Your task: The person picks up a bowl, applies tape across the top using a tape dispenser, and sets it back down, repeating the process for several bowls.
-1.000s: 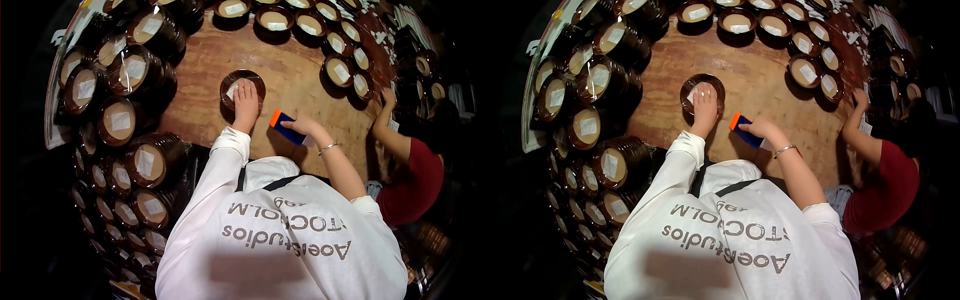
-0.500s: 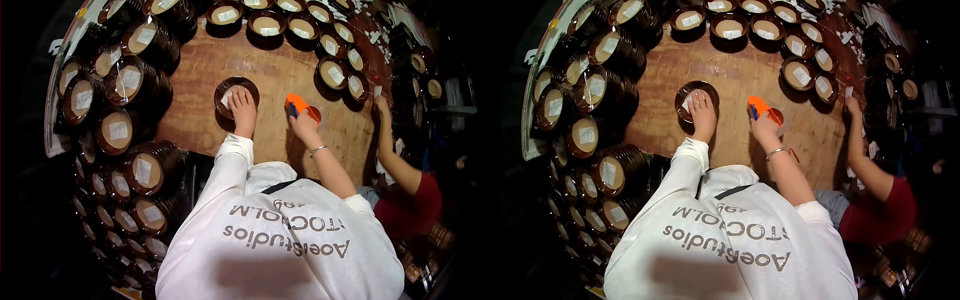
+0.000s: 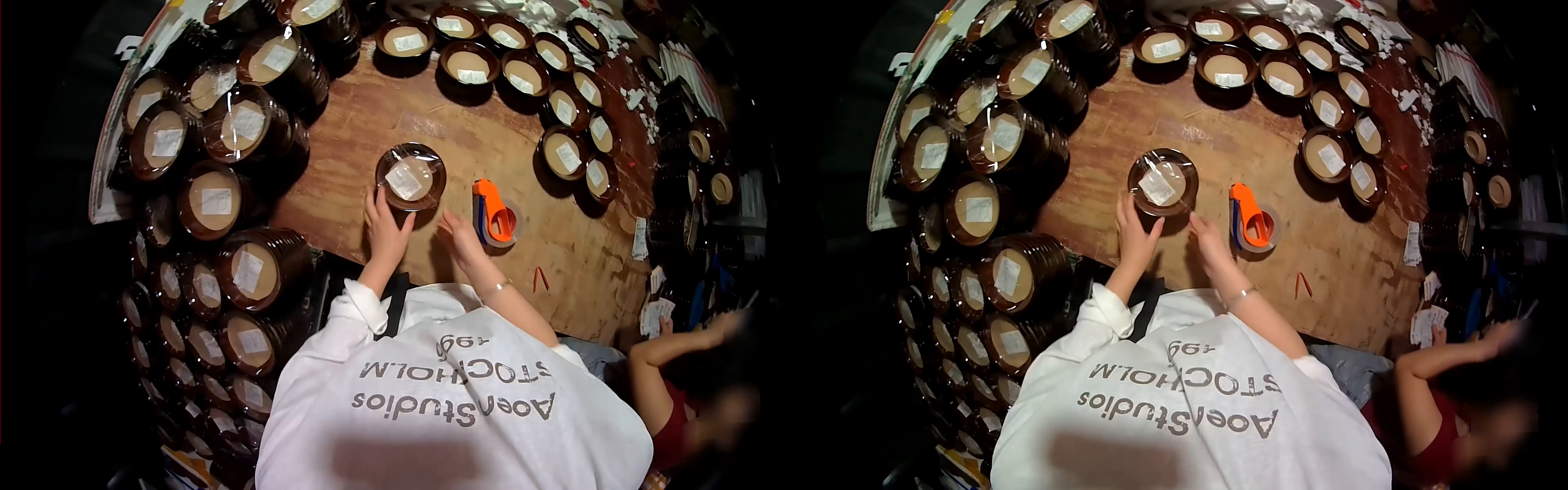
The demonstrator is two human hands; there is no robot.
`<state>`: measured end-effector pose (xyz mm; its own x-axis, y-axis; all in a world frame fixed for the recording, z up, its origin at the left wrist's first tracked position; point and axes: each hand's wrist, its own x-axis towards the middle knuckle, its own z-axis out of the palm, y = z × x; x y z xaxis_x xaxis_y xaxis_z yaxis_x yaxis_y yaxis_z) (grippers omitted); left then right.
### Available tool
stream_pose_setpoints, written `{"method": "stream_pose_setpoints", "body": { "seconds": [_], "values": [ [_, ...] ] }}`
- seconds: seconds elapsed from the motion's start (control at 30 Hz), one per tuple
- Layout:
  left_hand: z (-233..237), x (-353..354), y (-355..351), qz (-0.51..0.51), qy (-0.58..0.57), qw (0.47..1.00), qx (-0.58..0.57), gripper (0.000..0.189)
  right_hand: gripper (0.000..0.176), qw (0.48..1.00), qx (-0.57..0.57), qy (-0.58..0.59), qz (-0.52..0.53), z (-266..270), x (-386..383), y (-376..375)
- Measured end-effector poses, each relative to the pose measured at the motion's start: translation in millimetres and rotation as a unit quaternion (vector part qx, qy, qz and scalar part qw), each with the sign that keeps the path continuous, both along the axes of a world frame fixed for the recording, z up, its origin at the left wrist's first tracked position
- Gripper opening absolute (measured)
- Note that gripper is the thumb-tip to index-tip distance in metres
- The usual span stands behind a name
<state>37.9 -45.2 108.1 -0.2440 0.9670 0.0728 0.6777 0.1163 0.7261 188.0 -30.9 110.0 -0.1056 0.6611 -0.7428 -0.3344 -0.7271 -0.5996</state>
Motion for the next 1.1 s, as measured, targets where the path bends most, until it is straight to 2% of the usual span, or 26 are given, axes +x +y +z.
{"method": "stream_pose_setpoints", "body": {
  "seconds": [0.03,0.1,0.13,0.17,0.2,0.27,0.3,0.33,0.4,0.43,0.47,0.57,0.77,0.87,0.9,0.93,1.0,1.07,1.1],
  "values": [
    [1.2,-6.1,-12.6,0.005,0.005,1.000,0.002,0.075,0.047,0.993,-0.037,0.095,-0.053,-26.9,-10.6,6.9],
    [4.0,-14.8,-32.6,-0.030,-0.020,0.999,-0.022,0.070,0.047,0.989,-0.053,0.108,-0.082,-74.7,-35.0,30.5],
    [2.7,-19.1,-42.5,-0.021,-0.015,1.000,-0.018,0.070,0.046,0.984,-0.074,0.118,-0.115,-76.1,-46.8,42.5],
    [0.7,-24.4,-54.4,-0.024,-0.006,0.999,-0.034,0.069,0.047,0.990,-0.101,0.040,-0.088,-75.9,-49.7,51.3],
    [1.3,-30.1,-64.7,-0.028,0.003,0.998,-0.050,0.067,0.047,0.987,-0.082,0.055,-0.126,-73.6,-55.7,54.0],
    [5.5,-36.8,-84.1,-0.012,-0.013,0.998,-0.052,0.065,0.045,0.994,-0.070,-0.017,-0.079,-61.2,-54.3,54.5],
    [1.4,-40.0,-92.6,-0.003,-0.015,0.998,-0.053,0.063,0.043,0.996,-0.027,-0.049,-0.072,-70.5,-51.7,56.4],
    [-1.8,-42.4,-98.4,0.008,-0.017,0.998,-0.053,0.062,0.043,0.997,-0.021,-0.047,-0.063,-67.7,-47.2,61.2],
    [-3.4,-45.6,-110.9,0.030,-0.015,0.997,-0.064,0.059,0.047,0.999,-0.018,-0.023,0.024,-63.7,-38.4,61.3],
    [-2.4,-46.7,-113.3,0.037,-0.030,0.997,-0.068,0.056,0.041,0.999,-0.010,0.030,-0.026,-62.7,-38.0,61.7],
    [-1.6,-46.6,-114.9,0.045,-0.047,0.995,-0.071,0.054,0.041,0.999,-0.005,0.030,-0.019,-61.1,-36.5,63.1],
    [-0.5,-47.4,-122.6,0.071,-0.057,0.994,-0.062,0.050,0.039,0.989,-0.001,0.147,0.000,-80.1,-29.4,70.7],
    [5.1,-53.9,-155.1,0.086,-0.055,0.994,-0.036,0.044,0.040,0.989,0.033,0.142,0.008,-70.3,-28.6,66.4],
    [11.8,-60.3,-172.3,0.114,-0.046,0.992,-0.013,0.042,0.039,0.987,0.054,0.143,0.051,-74.0,-17.8,67.6],
    [15.2,-62.8,-177.7,0.123,-0.070,0.990,-0.011,0.044,0.032,0.982,0.088,0.157,0.059,-57.5,-16.5,62.3],
    [19.6,-63.8,-181.6,0.131,-0.095,0.987,-0.007,0.045,0.028,0.988,0.093,0.106,0.066,-28.8,-14.8,54.7],
    [43.8,-65.7,-177.7,0.140,-0.135,0.981,0.013,0.049,0.025,0.965,0.129,0.193,0.118,-5.8,-6.4,46.4],
    [74.9,-70.1,-168.3,0.135,-0.270,0.951,0.062,0.055,0.023,0.959,0.134,0.214,0.128,29.6,-14.8,33.1],
    [92.0,-73.6,-163.4,0.119,-0.309,0.939,0.097,0.059,0.022,0.924,0.147,0.300,0.183,31.5,-14.4,32.0]
  ]
}}
